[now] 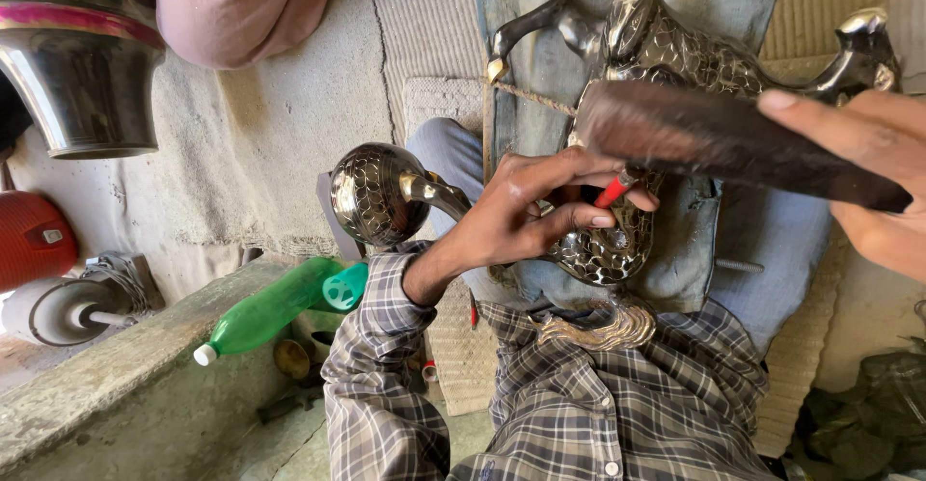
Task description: The person uses a hammer and a small red-handled chisel to engrave a pattern into a silver-colored metal object shaped like a bull. They repeatedly strike the chisel to create indentations on the surface.
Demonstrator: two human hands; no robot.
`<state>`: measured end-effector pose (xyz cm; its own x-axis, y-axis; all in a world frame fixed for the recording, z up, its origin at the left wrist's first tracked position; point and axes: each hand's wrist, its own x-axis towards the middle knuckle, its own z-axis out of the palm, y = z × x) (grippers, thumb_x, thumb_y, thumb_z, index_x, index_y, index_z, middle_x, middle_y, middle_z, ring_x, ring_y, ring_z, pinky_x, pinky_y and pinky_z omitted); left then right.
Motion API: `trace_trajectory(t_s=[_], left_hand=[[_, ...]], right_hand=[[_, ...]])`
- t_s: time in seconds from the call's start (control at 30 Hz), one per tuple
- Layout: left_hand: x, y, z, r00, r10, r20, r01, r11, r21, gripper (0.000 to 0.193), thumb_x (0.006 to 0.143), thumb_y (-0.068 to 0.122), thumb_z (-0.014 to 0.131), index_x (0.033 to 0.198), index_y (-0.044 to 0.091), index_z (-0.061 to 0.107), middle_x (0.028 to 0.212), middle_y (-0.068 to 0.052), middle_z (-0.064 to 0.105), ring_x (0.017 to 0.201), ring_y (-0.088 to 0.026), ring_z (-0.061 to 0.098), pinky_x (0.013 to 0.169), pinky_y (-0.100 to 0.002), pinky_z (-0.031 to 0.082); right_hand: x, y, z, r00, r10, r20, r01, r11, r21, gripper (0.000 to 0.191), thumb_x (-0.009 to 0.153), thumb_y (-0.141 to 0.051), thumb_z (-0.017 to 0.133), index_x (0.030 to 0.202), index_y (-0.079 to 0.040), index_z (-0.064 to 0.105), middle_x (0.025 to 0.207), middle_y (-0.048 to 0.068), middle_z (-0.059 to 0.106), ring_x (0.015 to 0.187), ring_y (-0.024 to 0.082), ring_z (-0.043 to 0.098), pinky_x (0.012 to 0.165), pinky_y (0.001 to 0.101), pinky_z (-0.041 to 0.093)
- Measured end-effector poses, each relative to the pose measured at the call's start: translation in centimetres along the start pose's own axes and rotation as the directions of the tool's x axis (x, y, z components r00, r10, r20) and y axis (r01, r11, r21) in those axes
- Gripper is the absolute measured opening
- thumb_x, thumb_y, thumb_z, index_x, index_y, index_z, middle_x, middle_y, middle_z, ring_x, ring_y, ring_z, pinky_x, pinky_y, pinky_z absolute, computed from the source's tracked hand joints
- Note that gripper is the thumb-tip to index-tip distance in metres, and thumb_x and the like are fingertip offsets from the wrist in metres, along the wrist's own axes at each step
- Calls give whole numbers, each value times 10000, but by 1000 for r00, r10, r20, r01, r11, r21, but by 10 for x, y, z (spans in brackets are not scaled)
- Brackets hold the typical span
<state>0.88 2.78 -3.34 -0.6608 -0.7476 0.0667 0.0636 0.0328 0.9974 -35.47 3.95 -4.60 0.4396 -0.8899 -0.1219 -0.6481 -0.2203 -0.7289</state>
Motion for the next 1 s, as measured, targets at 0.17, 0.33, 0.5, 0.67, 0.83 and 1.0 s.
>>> trace_trajectory(t_s=[0.17, 0.33, 0.5, 0.67, 0.83, 1.0], left_hand=[[1, 2, 0, 999, -36, -10, 36, 998, -49, 531, 1047, -26, 698, 1515, 85, 473, 1289, -77, 737, 1123, -184, 771, 968, -329, 692], [0, 5, -1, 1000, 17, 13, -16, 998, -63, 507, 1059, -43, 682, 1511, 81, 488, 1284, -110, 718, 1217, -230, 734, 1051, -357, 641], [0, -2, -3, 1000, 11, 15, -10, 999, -41, 483, 1026, -53, 723, 1454, 72, 538, 1221, -105, 753, 1116, -214, 779, 1007, -350, 693], [4, 6, 9, 982, 183, -54, -184, 983, -9, 327, 1119, 33, 669, 1417, 133, 581, 1215, -45, 746, 1142, -151, 777, 917, -316, 671], [-30, 78, 81, 851, 417, 321, -523, 605, 601, 270, 1053, 193, 687, 1312, 265, 665, 1152, -34, 801, 733, -149, 697, 454, -250, 516], [-43, 93, 111, 895, 404, 188, -443, 767, 463, 412, 1066, 210, 595, 1468, 125, 620, 1067, -61, 701, 973, -191, 716, 918, -365, 703]], right_hand=[[-22, 40, 9, 998, 55, -8, -55, 998, 13, 696, 807, 59, 615, 1480, -37, 465, 1047, 155, 665, 871, 209, 660, 718, 310, 574], [-24, 56, 14, 983, 184, 26, -185, 983, 18, 686, 800, 69, 611, 1464, -34, 475, 1022, 164, 670, 854, 225, 666, 697, 315, 578], [-7, 27, -6, 985, -140, 101, 150, 984, -100, 676, 792, 78, 606, 1449, -30, 486, 997, 174, 675, 838, 240, 673, 675, 320, 583], [-24, 42, 1, 999, -42, 21, 43, 997, -70, 542, 896, 66, 645, 1416, 7, 504, 966, 164, 659, 781, 216, 649, 668, 318, 558], [-68, 91, 49, 936, 351, -25, -342, 925, 165, 128, 1050, 17, 698, 1093, -3, 579, 859, 120, 622, 750, 168, 610, 721, 309, 521], [-98, 62, 95, 876, 212, -433, -108, 962, 252, 237, 1098, 51, 732, 1160, 17, 506, 981, 157, 605, 867, 201, 609, 829, 301, 508]])
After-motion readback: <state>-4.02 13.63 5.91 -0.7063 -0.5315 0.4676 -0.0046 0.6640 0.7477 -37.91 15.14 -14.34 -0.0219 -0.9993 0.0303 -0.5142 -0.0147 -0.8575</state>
